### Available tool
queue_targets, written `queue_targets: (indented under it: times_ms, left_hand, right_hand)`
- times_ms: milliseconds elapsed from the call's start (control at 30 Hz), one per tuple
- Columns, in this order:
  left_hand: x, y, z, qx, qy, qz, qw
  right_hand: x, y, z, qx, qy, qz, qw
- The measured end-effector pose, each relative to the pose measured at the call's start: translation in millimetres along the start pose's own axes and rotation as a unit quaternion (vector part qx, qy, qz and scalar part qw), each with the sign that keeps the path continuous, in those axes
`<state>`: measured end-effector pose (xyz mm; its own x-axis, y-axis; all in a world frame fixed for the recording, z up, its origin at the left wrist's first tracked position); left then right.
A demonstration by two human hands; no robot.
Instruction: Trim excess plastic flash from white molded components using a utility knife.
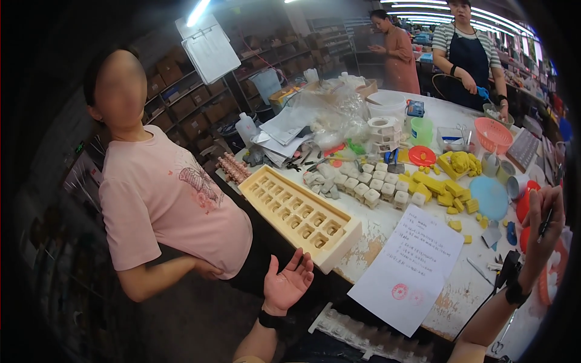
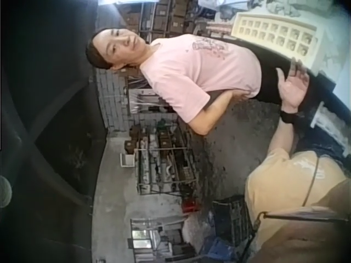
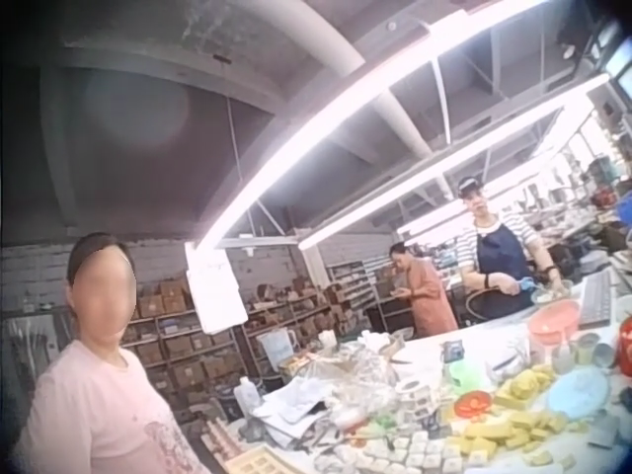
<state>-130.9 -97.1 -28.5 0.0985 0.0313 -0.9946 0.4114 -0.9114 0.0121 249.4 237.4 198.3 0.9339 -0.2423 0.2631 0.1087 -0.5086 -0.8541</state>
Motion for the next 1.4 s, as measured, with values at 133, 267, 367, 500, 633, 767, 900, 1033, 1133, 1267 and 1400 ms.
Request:
queue_targets:
  times_ms: [133,267,367,500,633,767,900,1033,1133,1267,1400]
  left_hand:
    - [2.1,-3.5,-0.5,-0.013,-0.026,0.027,0.999]
    - [3.5,-2.4,2.3,-0.015,-0.036,0.029,0.999]
    - [6.8,-4.2,2.9,-0.014,-0.034,0.026,0.999]
    - [12.1,-3.4,4.9,-0.019,-0.036,0.028,0.999]
    - [13.2,-6.9,0.9,-0.012,-0.035,0.027,0.999]
    - [12.2,-8.3,-1.0,-0.007,-0.040,0.025,0.999]
    - [3.3,2.8,3.9,-0.011,-0.019,0.005,1.000]
    - [-91.5,26.7,-1.4,-0.068,-0.128,-0.175,0.974]
    - [-99.8,31.7,13.9,-0.033,-0.093,-0.238,0.966]
    - [-50.6,23.1,20.7,-0.030,-0.030,-0.155,0.987]
    - [-28.3,17.6,3.5,0.006,-0.044,-0.134,0.990]
  right_hand:
    - [-0.1,-0.8,-3.4,0.008,-0.002,0.004,1.000]
    - [-4.8,0.6,-0.3,0.000,-0.012,0.009,1.000]
    - [-3.6,0.8,1.5,0.001,-0.004,0.004,1.000]
    - [-6.7,1.3,4.9,-0.009,-0.013,0.000,1.000]
    - [-3.2,1.4,7.4,0.001,0.005,-0.002,1.000]
    - [1.4,0.6,2.7,0.002,-0.001,0.002,1.000]
    - [-16.4,3.3,7.4,-0.014,-0.023,-0.003,1.000]
    - [-16.6,2.0,4.3,-0.004,-0.002,-0.006,1.000]
    - [-14.5,1.1,7.2,-0.014,-0.008,-0.017,1.000]
    - [-20.4,-0.5,-2.1,0.018,-0.016,-0.028,0.999]
    - [-16.5,1.4,3.5,-0.005,-0.009,-0.022,1.000]
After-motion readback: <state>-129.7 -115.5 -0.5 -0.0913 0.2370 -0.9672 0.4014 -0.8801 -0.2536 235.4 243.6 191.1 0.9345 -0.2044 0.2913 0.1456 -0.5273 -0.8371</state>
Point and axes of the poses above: each hand's wrist, its own y-axis away from the middle knuckle, its own x-axis out of the back of the hand, z = x × y, the point moved 8 cm from there along -y, towards the middle knuckle, and after that the axes turned 12 degrees about y, right-handed, at the moved point
